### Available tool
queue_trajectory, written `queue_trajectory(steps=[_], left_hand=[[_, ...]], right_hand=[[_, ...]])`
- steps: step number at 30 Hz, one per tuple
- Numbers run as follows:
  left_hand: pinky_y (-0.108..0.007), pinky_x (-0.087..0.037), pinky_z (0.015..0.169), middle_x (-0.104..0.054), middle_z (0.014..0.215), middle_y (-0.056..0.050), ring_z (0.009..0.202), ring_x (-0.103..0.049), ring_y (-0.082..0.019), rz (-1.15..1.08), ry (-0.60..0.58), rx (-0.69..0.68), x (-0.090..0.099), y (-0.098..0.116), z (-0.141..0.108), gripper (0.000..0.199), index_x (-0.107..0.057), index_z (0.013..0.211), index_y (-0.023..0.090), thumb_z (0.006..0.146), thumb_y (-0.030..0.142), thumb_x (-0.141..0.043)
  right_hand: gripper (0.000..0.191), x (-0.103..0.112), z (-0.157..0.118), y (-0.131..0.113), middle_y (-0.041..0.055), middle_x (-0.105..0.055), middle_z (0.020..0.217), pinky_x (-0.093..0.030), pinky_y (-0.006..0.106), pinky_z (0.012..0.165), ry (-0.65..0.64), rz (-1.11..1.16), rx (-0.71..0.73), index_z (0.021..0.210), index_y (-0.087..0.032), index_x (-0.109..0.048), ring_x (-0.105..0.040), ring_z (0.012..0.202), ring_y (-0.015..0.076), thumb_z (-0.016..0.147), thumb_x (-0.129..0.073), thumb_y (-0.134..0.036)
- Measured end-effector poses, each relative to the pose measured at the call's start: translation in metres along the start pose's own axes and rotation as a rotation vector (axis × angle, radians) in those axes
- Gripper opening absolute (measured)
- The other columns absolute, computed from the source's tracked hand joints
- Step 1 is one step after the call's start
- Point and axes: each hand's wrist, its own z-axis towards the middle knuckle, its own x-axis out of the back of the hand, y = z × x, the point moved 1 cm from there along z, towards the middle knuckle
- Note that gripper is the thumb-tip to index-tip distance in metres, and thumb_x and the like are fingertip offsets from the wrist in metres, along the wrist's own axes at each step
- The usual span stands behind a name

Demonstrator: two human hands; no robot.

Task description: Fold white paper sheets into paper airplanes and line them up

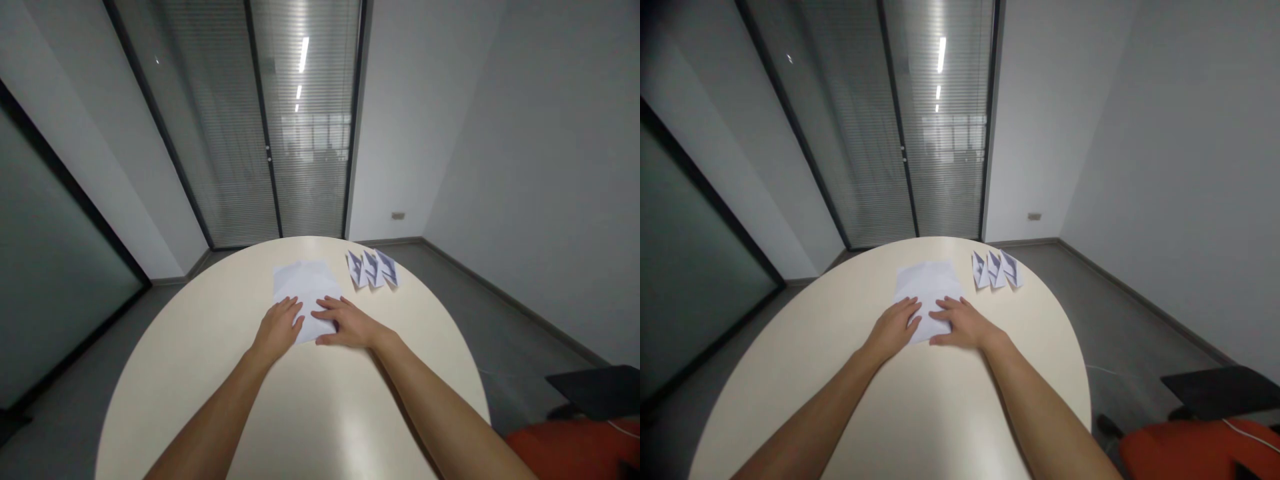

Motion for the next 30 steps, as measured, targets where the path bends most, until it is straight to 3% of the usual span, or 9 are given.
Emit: queue_trajectory(steps=[5, 13, 19, 25, 30], left_hand=[[-0.041, -0.041, 0.118, -0.063, 0.143, -0.008, 0.138, -0.054, -0.026, -0.034, 0.015, -0.006, 0.000, -0.002, 0.000, 0.037, -0.067, 0.132, 0.020, 0.099, 0.024, -0.051], [-0.046, -0.040, 0.118, -0.062, 0.144, -0.010, 0.140, -0.051, -0.029, -0.099, 0.003, -0.020, 0.001, -0.004, -0.002, 0.036, -0.069, 0.128, 0.018, 0.100, 0.029, -0.050], [-0.054, -0.037, 0.119, -0.060, 0.145, -0.012, 0.143, -0.048, -0.033, -0.162, -0.046, -0.001, 0.006, -0.002, -0.003, 0.034, -0.073, 0.120, 0.018, 0.098, 0.031, -0.051], [-0.065, -0.024, 0.121, -0.054, 0.152, -0.009, 0.149, -0.038, -0.036, -0.230, -0.150, -0.080, 0.018, 0.002, -0.009, 0.037, -0.071, 0.124, 0.024, 0.098, 0.043, -0.053], [-0.065, -0.022, 0.122, -0.053, 0.153, -0.009, 0.150, -0.035, -0.035, -0.260, -0.176, -0.121, 0.020, -0.001, -0.012, 0.036, -0.071, 0.124, 0.024, 0.095, 0.039, -0.057]], right_hand=[[0.071, -0.002, 0.003, 0.004, 0.0188, -0.047, 0.155, -0.027, 0.059, 0.119, 0.055, -0.036, 0.093, 0.141, -0.028, -0.063, -0.041, 0.145, 0.0395, 0.084, -0.068, -0.068], [0.055, -0.001, 0.004, 0.005, 0.0153, -0.060, 0.145, -0.036, 0.046, 0.117, 0.086, 0.032, 0.130, 0.124, -0.024, -0.075, -0.054, 0.137, 0.0334, 0.082, -0.075, -0.060], [0.024, 0.003, 0.003, -0.001, 0.0073, -0.076, 0.119, -0.049, 0.036, 0.099, 0.096, 0.151, 0.135, 0.099, -0.027, -0.083, -0.068, 0.113, 0.0263, 0.086, -0.075, -0.045], [0.021, 0.006, 0.003, -0.007, 0.0060, -0.079, 0.103, -0.049, 0.031, 0.087, 0.113, 0.224, 0.119, 0.097, -0.023, -0.081, -0.070, 0.095, 0.0222, 0.092, -0.066, -0.036], [0.020, 0.005, 0.003, -0.005, 0.0041, -0.078, 0.091, -0.045, 0.027, 0.075, 0.162, 0.208, 0.067, 0.097, -0.020, -0.079, -0.067, 0.080, 0.0185, 0.090, -0.062, -0.027]])
